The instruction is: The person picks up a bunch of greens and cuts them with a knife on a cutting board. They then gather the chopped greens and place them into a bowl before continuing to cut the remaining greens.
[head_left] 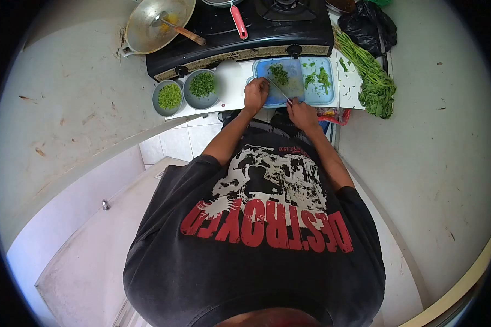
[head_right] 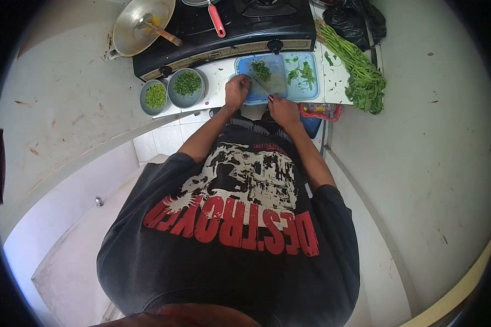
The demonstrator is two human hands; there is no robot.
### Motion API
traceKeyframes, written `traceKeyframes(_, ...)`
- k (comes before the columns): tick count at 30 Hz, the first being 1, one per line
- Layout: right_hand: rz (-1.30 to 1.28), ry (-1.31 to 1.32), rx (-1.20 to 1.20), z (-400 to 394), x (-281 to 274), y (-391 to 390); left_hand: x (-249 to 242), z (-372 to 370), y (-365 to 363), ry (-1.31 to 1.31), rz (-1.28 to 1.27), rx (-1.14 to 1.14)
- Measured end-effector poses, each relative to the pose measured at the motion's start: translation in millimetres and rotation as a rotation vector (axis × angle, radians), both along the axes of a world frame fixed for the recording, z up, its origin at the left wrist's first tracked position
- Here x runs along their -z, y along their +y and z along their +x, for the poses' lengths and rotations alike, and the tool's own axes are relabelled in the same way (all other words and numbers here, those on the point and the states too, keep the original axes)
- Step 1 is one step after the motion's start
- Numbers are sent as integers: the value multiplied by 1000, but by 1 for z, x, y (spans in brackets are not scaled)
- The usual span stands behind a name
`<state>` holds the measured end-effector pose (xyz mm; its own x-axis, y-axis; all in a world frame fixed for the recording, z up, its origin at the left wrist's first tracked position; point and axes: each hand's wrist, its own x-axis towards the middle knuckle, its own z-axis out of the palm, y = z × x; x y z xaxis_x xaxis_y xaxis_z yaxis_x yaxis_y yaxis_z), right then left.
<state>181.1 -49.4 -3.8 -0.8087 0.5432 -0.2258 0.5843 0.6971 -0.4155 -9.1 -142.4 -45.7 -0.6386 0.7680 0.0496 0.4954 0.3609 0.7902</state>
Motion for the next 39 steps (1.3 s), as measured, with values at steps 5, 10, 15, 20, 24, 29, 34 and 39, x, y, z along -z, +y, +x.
traceKeyframes(5, -70, -10, 12, -11, -4, -2, -2, -1, 0, -2, -18, -5)
traceKeyframes(10, -92, 13, 21, -25, 13, -2, 5, -1, 1, 27, 10, -22)
traceKeyframes(15, -117, -19, 32, -30, 12, -3, 2, -1, 1, 5, -33, -30)
traceKeyframes(20, -78, -42, 8, -15, 12, -4, -1, 2, 1, -21, 1, -45)
traceKeyframes(24, -54, -74, -12, 1, 2, -1, 0, 2, 0, -20, 19, -47)
traceKeyframes(29, -48, -49, 5, 4, -1, 2, -4, 3, 0, -46, 25, -47)
traceKeyframes(34, -107, -32, 10, -16, -7, -2, -1, 2, 0, -42, 17, -46)
traceKeyframes(39, -100, 25, 10, -29, 0, -2, -1, 2, 1, -14, 6, -59)
